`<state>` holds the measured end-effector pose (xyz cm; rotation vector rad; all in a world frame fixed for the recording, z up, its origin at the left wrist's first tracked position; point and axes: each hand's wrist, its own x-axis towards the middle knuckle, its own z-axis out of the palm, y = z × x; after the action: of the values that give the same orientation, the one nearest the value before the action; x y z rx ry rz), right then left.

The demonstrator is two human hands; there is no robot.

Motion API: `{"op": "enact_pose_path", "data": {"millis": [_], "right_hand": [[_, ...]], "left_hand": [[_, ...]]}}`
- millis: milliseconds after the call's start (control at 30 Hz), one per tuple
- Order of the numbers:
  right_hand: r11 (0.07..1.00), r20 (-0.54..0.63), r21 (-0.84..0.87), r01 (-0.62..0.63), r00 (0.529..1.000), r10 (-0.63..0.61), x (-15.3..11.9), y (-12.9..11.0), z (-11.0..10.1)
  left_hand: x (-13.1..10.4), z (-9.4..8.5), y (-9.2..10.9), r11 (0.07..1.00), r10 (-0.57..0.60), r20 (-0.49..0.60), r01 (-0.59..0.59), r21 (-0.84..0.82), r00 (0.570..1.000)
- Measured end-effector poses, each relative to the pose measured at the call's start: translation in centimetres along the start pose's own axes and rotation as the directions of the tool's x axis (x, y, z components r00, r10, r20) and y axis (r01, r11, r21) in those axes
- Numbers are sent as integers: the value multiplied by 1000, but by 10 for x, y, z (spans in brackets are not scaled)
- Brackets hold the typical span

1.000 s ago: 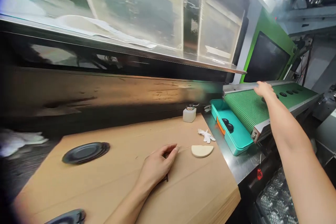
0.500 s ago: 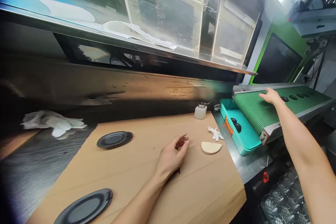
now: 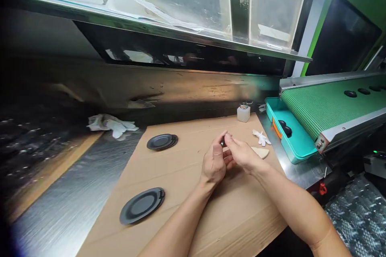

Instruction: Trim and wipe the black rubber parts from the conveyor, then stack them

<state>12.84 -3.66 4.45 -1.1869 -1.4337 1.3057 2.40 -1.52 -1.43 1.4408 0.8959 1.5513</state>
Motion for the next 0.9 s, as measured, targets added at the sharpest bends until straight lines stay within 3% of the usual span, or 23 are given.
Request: {"op": "enact_pose_path", "data": {"millis": [67, 100, 200, 267, 300, 367, 433, 533, 600, 700, 767, 833, 900], "right_hand": [[959, -28, -281, 21, 999, -31, -4, 0, -11], [880, -58, -472, 53, 994, -91, -9, -1, -19], [480, -111, -877, -6, 975, -192, -27, 3, -44], [277, -113, -958, -79, 987, -111, -35, 11, -59], [226, -107, -970, -87, 991, -77, -36, 15, -64], [226, -64, -973, -48, 996, -63, -35, 20, -68], [311, -16, -950, 30, 990, -143, -27, 17, -63], [434, -29, -895, 101, 959, -283, -4, 5, -39], [475, -105, -878, 59, 944, -312, 11, 0, -17], [484, -174, -875, -14, 942, -288, 25, 6, 15], [456, -139, -890, 21, 940, -313, 28, 16, 30], [421, -111, -905, 56, 926, -361, 31, 25, 37], [411, -156, -912, 5, 920, -359, 36, 31, 37]], "left_hand": [[6, -1, 1, 971, -181, -58, 169, -172, 982], [9, -2, 2, 915, -299, -52, 270, -300, 953], [20, -9, 5, 592, -589, 124, 530, -607, 799], [27, -16, 6, 417, -656, 215, 585, -696, 724], [29, -19, 5, 365, -668, 230, 580, -728, 708], [33, -22, 3, 310, -673, 232, 553, -773, 702], [34, -21, 1, 289, -667, 236, 537, -792, 707], [35, -19, 0, 263, -646, 224, 489, -832, 730], [35, -18, 1, 243, -627, 215, 450, -859, 748], [33, -21, 2, 231, -613, 228, 447, -864, 756], [32, -23, 1, 221, -615, 263, 483, -847, 743], [31, -24, -2, 217, -600, 299, 511, -832, 742], [32, -22, -6, 237, -578, 283, 490, -839, 765]]}}
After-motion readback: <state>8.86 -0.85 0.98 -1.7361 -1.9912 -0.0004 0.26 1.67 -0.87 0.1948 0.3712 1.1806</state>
